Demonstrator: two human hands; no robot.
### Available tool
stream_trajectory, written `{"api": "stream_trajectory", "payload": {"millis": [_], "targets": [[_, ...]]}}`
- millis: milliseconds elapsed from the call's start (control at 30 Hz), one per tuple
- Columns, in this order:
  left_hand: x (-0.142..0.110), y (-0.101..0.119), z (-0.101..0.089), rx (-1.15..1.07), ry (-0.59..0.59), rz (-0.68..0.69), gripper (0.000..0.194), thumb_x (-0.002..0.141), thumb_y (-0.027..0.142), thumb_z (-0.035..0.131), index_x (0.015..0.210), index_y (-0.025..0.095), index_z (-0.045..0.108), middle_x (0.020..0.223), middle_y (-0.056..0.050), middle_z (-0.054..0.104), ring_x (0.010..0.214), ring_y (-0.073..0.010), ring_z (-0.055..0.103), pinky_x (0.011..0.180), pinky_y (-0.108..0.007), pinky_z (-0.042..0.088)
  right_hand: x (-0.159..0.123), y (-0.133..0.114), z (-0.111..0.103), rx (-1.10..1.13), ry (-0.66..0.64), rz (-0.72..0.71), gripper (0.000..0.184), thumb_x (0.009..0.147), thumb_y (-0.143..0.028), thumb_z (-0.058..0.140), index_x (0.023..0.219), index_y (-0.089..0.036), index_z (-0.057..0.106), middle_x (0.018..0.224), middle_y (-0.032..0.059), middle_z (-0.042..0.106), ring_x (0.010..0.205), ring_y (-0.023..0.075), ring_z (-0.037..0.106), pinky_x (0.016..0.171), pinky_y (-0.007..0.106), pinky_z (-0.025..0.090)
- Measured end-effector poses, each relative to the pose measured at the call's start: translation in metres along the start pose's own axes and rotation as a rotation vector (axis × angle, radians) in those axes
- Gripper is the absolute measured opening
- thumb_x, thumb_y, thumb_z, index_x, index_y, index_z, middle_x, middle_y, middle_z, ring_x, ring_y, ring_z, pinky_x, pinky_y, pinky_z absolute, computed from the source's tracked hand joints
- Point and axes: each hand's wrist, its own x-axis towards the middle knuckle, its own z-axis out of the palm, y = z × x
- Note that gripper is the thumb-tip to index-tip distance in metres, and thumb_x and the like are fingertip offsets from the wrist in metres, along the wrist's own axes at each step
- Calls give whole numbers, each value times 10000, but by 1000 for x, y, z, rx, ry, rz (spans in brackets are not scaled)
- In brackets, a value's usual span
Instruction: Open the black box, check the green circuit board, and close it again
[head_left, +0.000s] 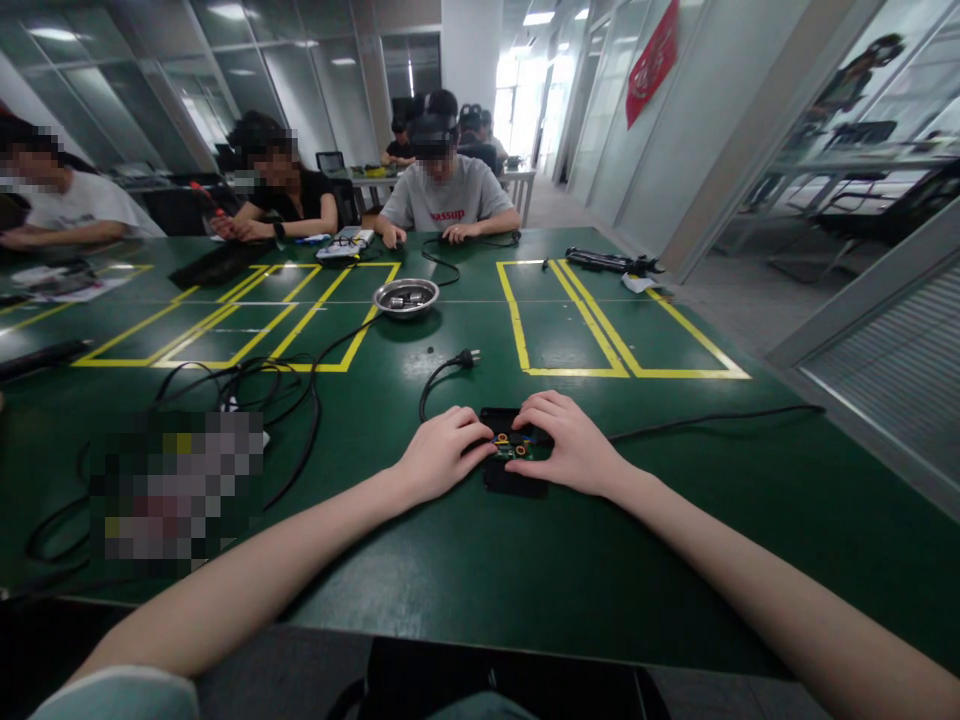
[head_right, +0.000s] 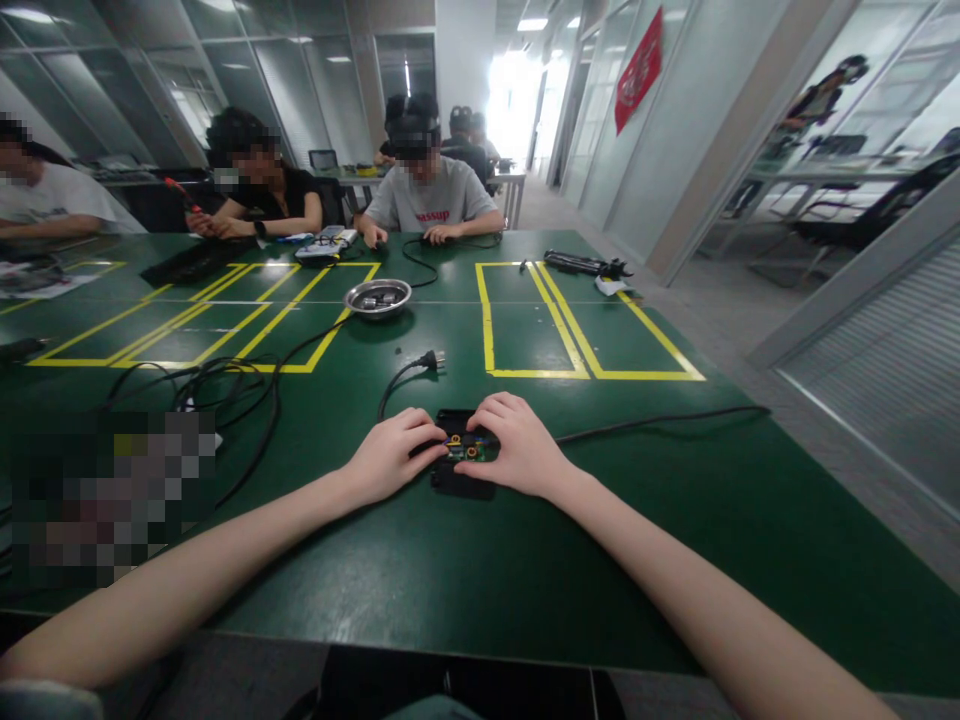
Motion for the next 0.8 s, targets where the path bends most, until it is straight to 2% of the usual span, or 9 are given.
{"api": "stream_trajectory", "payload": {"millis": [200,500,667,733,800], "targets": [[0,-2,1,5,10,9,219,1050,348,572,1057,203,735,999,-58,684,926,-203,632,815,-322,555,3,6,2,-27,31,1,438,711,-549,909,892,-232,667,933,58,710,1001,293,637,955,476,501],[1,-2,1,-14,28,5,196,1046,333,589,1028,204,735,978,-50,694,922,-197,648,811,-310,553,1,0,3,-42,57,17,346,791,-497,852,894,-231,656,957,69,686,991,296,632,942,490,511],[0,-3,-1,-77,96,14,212,1055,323,570,1002,194,730,913,-49,698,898,-195,659,810,-306,549,-5,1,-11,9,70,36,199,879,-370,734,976,-218,648,1089,112,650,1031,287,630,875,420,547],[-1,-3,-3,-127,158,19,220,1057,326,561,1007,188,725,915,-53,700,883,-191,667,797,-301,548,-8,6,-19,59,33,33,119,912,-317,667,972,-218,643,1055,102,665,986,263,645,847,393,551],[-2,-2,-5,-189,210,23,218,1054,323,560,1009,181,720,923,-58,708,865,-184,676,773,-291,546,-10,11,-27,123,-40,43,101,943,-309,620,944,-213,652,949,78,692,863,224,658,756,344,541]]}}
